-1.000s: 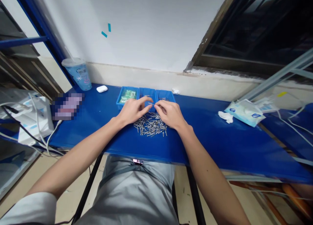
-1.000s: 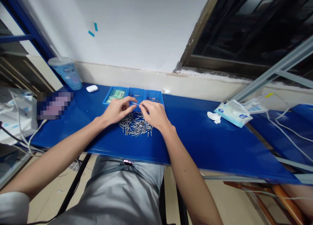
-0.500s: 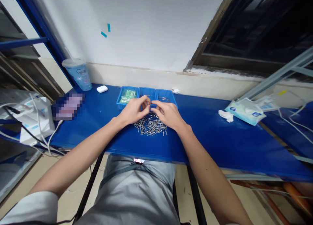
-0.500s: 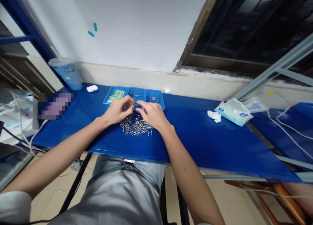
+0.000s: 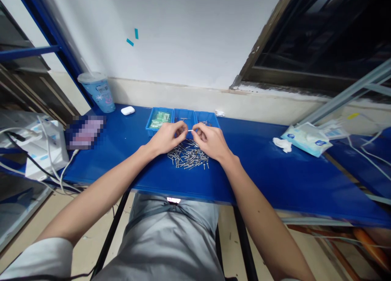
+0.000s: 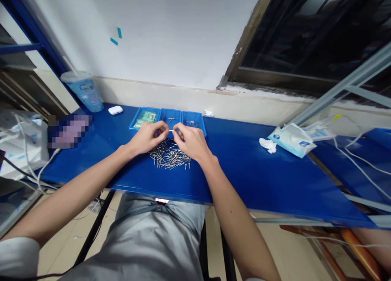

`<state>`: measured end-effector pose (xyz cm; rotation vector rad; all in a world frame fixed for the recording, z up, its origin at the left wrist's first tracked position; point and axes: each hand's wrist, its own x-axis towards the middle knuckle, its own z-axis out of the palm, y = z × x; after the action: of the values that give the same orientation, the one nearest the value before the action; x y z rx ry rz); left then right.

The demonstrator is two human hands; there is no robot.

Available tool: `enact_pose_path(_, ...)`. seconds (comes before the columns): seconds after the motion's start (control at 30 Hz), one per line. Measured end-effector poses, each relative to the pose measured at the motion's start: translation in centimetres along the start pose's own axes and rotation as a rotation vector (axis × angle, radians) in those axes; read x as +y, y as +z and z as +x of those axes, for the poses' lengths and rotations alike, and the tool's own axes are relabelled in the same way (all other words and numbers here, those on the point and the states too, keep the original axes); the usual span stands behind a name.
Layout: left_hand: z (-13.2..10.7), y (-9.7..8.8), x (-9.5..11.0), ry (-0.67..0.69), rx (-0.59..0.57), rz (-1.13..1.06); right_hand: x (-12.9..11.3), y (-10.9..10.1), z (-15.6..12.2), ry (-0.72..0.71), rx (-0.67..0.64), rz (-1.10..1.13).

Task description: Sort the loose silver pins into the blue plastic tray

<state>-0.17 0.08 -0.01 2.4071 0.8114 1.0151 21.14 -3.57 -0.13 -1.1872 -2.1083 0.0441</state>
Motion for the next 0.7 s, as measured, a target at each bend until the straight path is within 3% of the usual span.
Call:
enact_pose_path(0.2,-0.03,-0.16,0.18,0.014,-0.045,0.110,0.03,0.12,0.05,-0.013,-0.015,0.015)
enact_pose_path(0.43,0.01,-0.21,0.36,0.005,-0.024,0.107,-0.05,-0.03,0.19,-0.104,0.060,0.007)
enact_pose_path(0.7,0.17,-0.13,0.44,0.074,0.061,0.060,-0.34,0.08,0.20,-0.116,0.314,-0.037)
